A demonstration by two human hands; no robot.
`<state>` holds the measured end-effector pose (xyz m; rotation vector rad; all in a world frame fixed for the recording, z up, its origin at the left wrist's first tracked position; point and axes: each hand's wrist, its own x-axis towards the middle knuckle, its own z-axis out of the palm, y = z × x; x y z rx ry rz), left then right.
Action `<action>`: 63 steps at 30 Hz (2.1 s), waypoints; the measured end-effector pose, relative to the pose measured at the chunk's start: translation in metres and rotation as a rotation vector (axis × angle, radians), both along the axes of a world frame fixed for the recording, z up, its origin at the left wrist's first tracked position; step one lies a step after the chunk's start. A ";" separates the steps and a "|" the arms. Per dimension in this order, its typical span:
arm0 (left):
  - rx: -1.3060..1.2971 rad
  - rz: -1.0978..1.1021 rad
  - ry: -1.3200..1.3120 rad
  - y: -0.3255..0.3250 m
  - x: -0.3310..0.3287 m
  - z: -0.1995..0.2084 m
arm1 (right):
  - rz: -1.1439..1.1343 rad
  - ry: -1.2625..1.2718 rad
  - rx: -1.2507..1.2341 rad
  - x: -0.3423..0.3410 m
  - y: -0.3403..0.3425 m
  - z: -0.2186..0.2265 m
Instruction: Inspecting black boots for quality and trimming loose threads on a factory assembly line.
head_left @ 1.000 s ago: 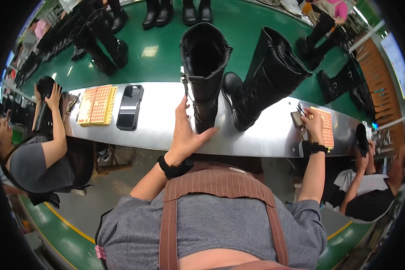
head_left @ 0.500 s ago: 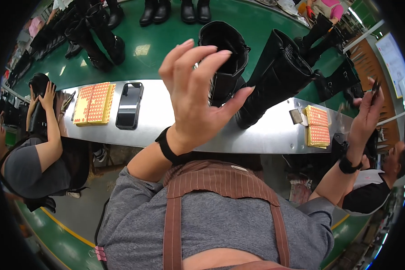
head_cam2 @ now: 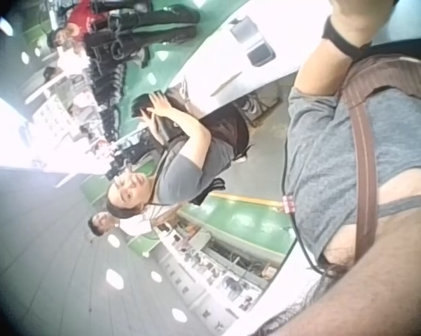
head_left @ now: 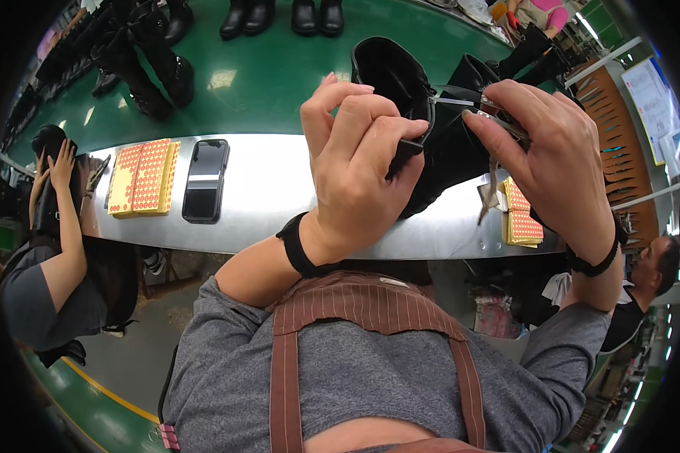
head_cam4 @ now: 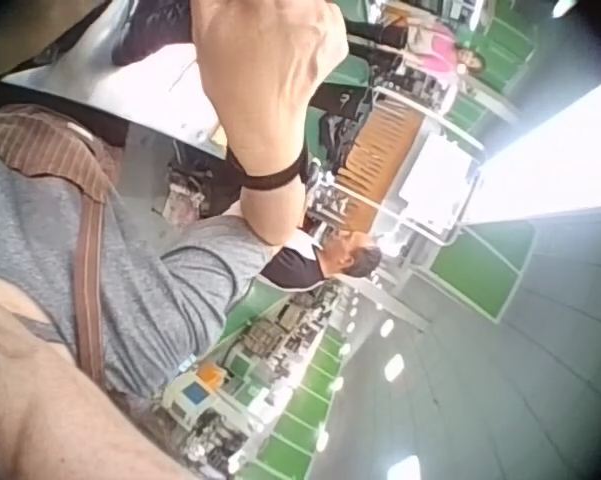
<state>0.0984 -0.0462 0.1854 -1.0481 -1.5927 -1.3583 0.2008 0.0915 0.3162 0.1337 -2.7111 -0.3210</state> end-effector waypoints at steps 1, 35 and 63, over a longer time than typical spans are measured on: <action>0.000 -0.004 0.001 0.000 0.000 0.000 | -0.010 -0.018 0.033 -0.003 0.000 0.000; -0.005 -0.199 0.066 -0.005 -0.005 -0.012 | 0.018 -0.310 -0.623 0.006 0.002 0.004; -0.086 -0.162 0.013 -0.018 0.000 0.004 | -0.794 -0.009 0.335 0.082 0.197 -0.072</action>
